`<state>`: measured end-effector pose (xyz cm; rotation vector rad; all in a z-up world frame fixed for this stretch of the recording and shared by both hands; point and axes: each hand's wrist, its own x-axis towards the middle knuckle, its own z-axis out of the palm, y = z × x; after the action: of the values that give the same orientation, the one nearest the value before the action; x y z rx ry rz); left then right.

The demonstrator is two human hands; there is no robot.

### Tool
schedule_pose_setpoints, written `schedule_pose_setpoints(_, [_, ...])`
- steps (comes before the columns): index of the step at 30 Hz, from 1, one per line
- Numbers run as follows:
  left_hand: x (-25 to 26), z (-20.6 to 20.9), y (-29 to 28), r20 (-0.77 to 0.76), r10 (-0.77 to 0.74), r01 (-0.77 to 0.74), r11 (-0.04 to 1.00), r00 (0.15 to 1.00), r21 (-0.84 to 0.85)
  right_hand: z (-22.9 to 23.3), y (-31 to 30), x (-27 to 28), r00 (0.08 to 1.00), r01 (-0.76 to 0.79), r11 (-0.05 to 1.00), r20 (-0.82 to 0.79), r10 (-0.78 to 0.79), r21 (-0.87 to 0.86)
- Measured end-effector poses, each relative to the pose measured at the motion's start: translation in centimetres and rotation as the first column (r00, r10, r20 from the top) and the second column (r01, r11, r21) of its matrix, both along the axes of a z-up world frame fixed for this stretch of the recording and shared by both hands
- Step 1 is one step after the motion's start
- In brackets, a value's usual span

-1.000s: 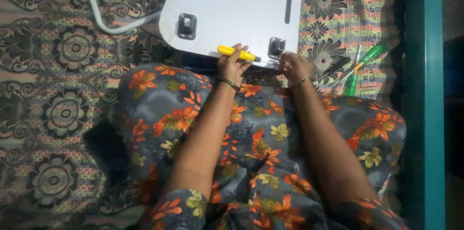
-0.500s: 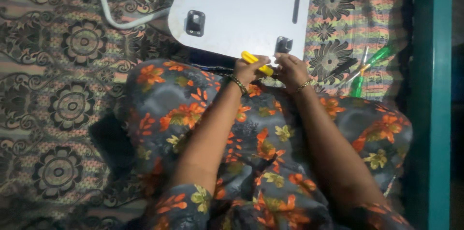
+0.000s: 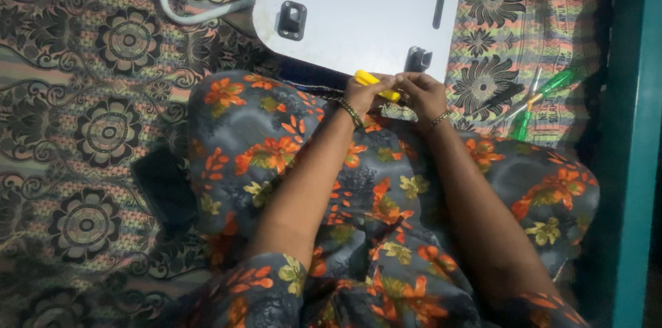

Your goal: The person uses a yellow screwdriver to remove screws from black plastic brackets attached to a white board. They unscrew each bracket and place the removed parts on the patterned bedsheet.

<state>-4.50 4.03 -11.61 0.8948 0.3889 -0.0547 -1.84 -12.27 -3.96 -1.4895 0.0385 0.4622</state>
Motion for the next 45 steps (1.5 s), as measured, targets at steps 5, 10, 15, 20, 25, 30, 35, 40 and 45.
schedule_pose_setpoints(5, [-0.3,1.4,0.5,-0.034,0.065,-0.066,0.997,0.997,-0.031,1.9,1.4,-0.9,0.898,-0.090,0.933,0.378,0.227,-0.347])
schedule_pose_setpoints(10, [-0.3,1.7,0.6,-0.037,0.096,-0.102,0.974,0.995,-0.202,2.8,2.2,-1.6,0.765,-0.013,0.832,0.530,0.366,-0.555])
schedule_pose_setpoints(15, [-0.5,3.3,1.5,-0.087,0.097,-0.115,0.966,0.991,-0.230,3.2,2.3,-1.8,0.589,0.073,0.806,0.678,0.440,-0.587])
schedule_pose_setpoints(20, [-0.9,6.3,3.9,-0.096,0.105,-0.124,0.968,0.990,-0.219,2.1,2.5,-1.8,0.372,0.148,0.811,0.791,0.485,-0.567])
schedule_pose_setpoints(25, [-1.2,10.1,9.9,0.019,0.194,-0.187,0.965,0.981,-0.183,1.3,2.3,-0.5,0.453,0.203,0.802,0.780,0.431,-0.562])
schedule_pose_setpoints(30, [-1.5,13.5,18.3,0.058,0.262,-0.260,0.965,0.963,-0.031,1.3,1.4,1.2,0.737,0.178,0.834,0.632,0.239,-0.522])
schedule_pose_setpoints(35, [-1.4,13.3,28.3,0.034,0.438,-0.423,0.841,0.898,0.339,1.1,0.2,2.1,0.955,0.026,0.985,0.294,0.025,-0.171])
schedule_pose_setpoints(40, [0.9,8.1,34.8,-0.085,0.647,-0.534,0.689,0.758,0.490,0.2,0.4,3.4,0.991,0.068,0.988,0.109,-0.083,0.136])
schedule_pose_setpoints(45, [4.0,2.8,38.9,-0.098,0.560,-0.421,0.715,0.823,0.558,0.6,0.2,4.6,0.989,0.147,0.971,-0.025,-0.145,0.188])
